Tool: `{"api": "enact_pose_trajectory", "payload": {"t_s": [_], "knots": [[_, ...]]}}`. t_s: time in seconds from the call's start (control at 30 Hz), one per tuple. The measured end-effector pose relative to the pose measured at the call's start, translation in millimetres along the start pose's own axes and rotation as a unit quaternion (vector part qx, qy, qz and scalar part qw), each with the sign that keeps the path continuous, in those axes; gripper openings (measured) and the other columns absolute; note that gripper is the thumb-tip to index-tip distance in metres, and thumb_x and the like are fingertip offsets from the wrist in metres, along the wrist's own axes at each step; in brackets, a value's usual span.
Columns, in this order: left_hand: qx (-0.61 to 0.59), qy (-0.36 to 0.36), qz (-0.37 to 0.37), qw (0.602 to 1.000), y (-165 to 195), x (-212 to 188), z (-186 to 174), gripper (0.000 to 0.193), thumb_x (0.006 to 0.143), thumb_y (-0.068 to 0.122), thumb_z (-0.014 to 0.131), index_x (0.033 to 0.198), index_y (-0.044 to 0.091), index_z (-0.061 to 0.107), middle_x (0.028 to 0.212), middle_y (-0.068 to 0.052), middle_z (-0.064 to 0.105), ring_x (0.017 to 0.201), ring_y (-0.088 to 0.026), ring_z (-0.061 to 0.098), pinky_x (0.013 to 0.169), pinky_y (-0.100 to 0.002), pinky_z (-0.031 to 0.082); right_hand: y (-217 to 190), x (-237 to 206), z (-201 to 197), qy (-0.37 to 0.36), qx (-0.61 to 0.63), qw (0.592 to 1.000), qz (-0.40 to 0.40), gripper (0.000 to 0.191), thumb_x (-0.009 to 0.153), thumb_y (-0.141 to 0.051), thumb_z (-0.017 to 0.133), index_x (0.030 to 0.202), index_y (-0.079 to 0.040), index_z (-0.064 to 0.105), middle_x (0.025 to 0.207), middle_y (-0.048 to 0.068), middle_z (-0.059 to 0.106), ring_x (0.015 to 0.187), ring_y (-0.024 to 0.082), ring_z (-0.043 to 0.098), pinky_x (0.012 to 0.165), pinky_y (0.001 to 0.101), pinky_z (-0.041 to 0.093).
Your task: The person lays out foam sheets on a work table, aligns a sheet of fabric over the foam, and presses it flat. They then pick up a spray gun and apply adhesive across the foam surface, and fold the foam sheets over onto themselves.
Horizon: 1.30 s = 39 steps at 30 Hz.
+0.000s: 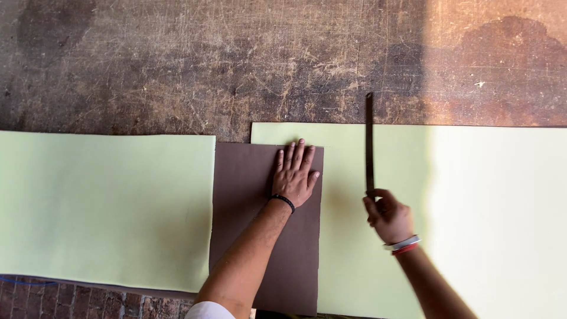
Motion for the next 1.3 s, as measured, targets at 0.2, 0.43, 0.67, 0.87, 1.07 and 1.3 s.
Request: {"api": "enact_pose_trajectory", "payload": {"t_s": [0.2,0.43,0.67,0.87,1.07,1.3], "knots": [[-0.011,0.024,0.012,1.0,16.3,21.7,-5.6,0.062,0.107,0.047,0.031,0.164,0.027,0.019,0.172,-0.003,0.01,0.158,-0.028,0.011,0.127,-0.052,0.005,-40.2,-30.4,76.4,0.077,-0.202,0.966,-0.142,0.052,0.094,-0.027,0.065,0.143,-0.014,0.054,0.053,0.006,0.064,0.043,0.025,0.061,0.045,0.0395,0.05],[-0.001,-0.007,0.005,1.0,19.7,20.1,-7.8,0.061,0.104,0.044,0.035,0.162,0.029,0.023,0.173,-0.003,0.007,0.158,-0.027,0.01,0.126,-0.053,0.004,-48.9,-37.1,91.7,0.089,-0.264,0.949,-0.146,0.054,0.095,-0.028,0.061,0.148,-0.021,0.052,0.059,0.007,0.068,0.047,0.027,0.065,0.046,0.0405,0.053],[0.0,0.005,0.004,1.0,21.2,21.2,-4.4,0.063,0.104,0.042,0.038,0.163,0.027,0.022,0.173,-0.004,0.006,0.159,-0.028,0.007,0.127,-0.053,0.002,-49.4,-28.2,103.6,0.105,-0.284,0.947,-0.104,0.052,0.096,-0.026,0.062,0.147,-0.024,0.054,0.059,0.008,0.069,0.05,0.028,0.067,0.048,0.0414,0.054],[0.003,-0.022,0.011,1.0,23.5,26.4,-4.4,0.066,0.104,0.043,0.035,0.165,0.028,0.014,0.172,-0.004,0.003,0.158,-0.027,0.003,0.126,-0.053,-0.001,-42.1,-103.6,103.1,0.133,-0.25,0.954,-0.1,0.051,0.092,-0.024,0.061,0.143,-0.024,0.059,0.058,0.007,0.069,0.048,0.026,0.067,0.049,0.0411,0.055],[0.024,-0.03,0.004,0.999,23.3,29.1,-6.5,0.063,0.107,0.045,0.031,0.164,0.028,0.011,0.173,-0.004,0.002,0.159,-0.027,0.003,0.127,-0.052,-0.001,-32.9,-73.7,113.2,0.13,-0.256,0.956,-0.06,0.047,0.097,-0.025,0.064,0.143,-0.026,0.059,0.058,0.008,0.068,0.05,0.029,0.066,0.05,0.0419,0.054],[0.01,-0.011,0.023,1.0,21.5,34.9,-13.6,0.064,0.106,0.046,0.033,0.164,0.026,0.014,0.172,-0.004,0.006,0.158,-0.028,0.007,0.127,-0.053,0.004,0.9,-199.3,113.4,0.114,-0.258,0.959,-0.042,0.054,0.09,-0.025,0.066,0.143,-0.027,0.057,0.06,0.005,0.07,0.049,0.027,0.067,0.048,0.0422,0.054]]}}
Point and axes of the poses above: each hand's wrist, its own x-axis towards the middle knuckle, its own z-axis out of the palm, y = z × x, the point moved 2 cm from there along x, towards the middle knuckle
